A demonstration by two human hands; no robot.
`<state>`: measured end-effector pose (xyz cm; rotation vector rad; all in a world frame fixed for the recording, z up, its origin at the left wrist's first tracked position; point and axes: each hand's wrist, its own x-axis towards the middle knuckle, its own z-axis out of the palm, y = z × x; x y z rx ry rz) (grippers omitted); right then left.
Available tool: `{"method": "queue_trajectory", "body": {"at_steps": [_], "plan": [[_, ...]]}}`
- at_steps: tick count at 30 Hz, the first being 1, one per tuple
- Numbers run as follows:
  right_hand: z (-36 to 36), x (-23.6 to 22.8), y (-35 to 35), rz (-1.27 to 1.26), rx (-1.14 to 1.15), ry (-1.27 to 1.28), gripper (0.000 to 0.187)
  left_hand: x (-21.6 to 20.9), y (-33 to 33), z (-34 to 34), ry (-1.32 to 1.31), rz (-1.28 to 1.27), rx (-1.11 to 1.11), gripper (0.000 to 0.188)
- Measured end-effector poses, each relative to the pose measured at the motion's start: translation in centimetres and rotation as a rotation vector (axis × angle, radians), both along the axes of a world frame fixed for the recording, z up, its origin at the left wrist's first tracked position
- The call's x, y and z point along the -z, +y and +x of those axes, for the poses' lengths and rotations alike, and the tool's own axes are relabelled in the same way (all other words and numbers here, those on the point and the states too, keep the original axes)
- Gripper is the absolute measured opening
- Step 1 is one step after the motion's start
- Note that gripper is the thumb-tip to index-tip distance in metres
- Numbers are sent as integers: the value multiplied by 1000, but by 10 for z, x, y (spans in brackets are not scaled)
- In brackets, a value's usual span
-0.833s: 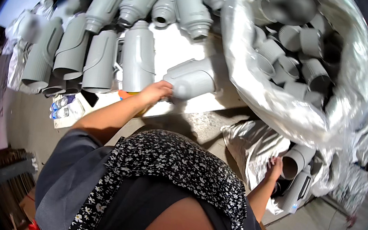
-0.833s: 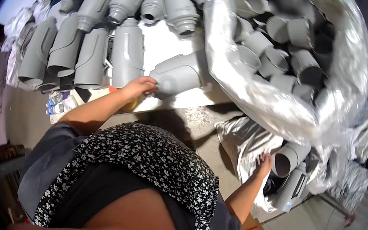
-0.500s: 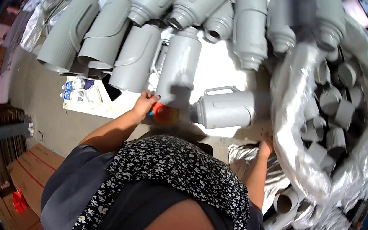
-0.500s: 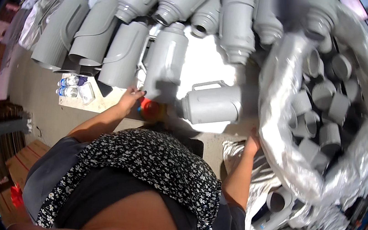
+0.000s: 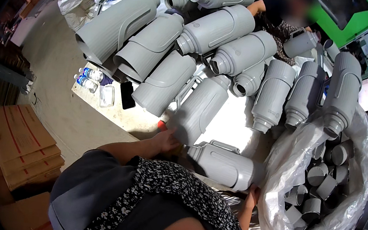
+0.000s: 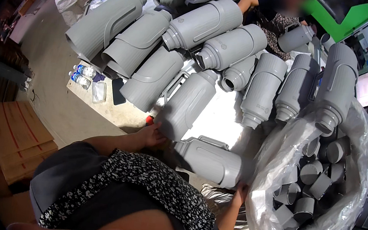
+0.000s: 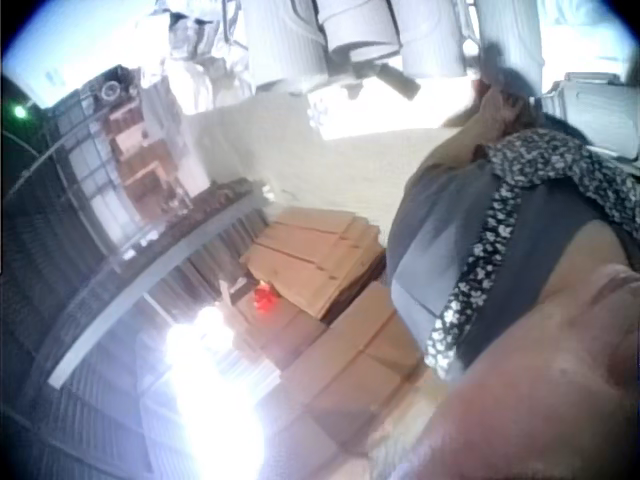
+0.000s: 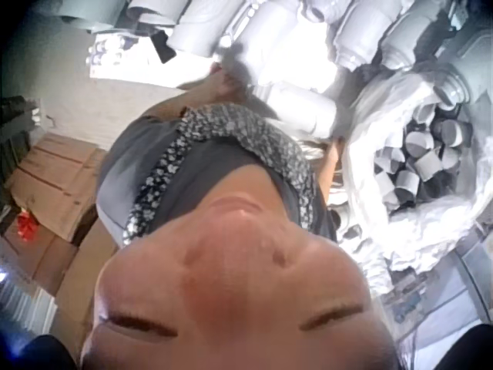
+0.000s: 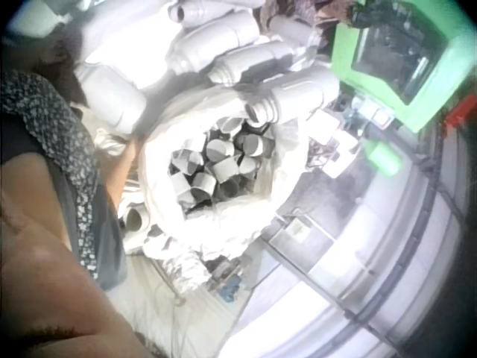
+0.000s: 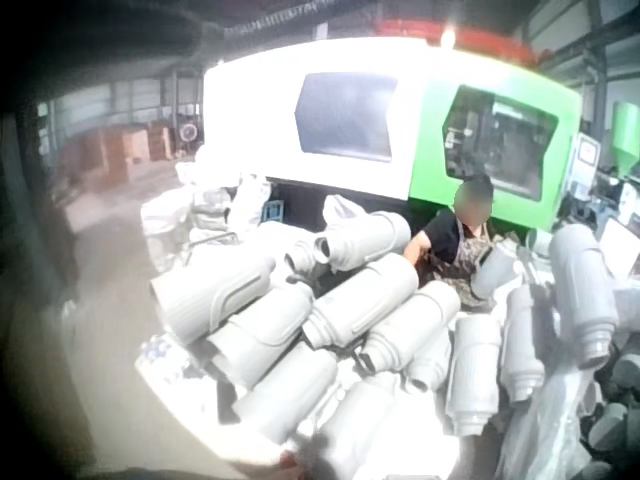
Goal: The person picks up plastic flask bodies from a table, fits a black base onto each one, and then places them into plastic bags before putting them into a cardboard box.
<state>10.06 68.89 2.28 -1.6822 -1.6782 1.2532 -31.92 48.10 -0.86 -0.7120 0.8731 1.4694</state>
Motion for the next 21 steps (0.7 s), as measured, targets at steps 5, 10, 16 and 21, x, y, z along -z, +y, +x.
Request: {"method": "queue_trajectory", "body": {"at_steps": [5, 10, 16, 21], "plan": [[8, -32, -44, -354, -156, 291, 32, 48, 21, 23, 90, 115, -163, 18], [14, -48, -91, -256, -78, 442, 25, 27, 12, 54, 441, 349, -15, 18], [47, -86, -137, -244, 89, 501, 24, -38, -49, 68, 138, 228, -139, 34], [72, -89, -198, -212, 151, 306, 28, -99, -122, 75, 774, 499, 391, 47]]}}
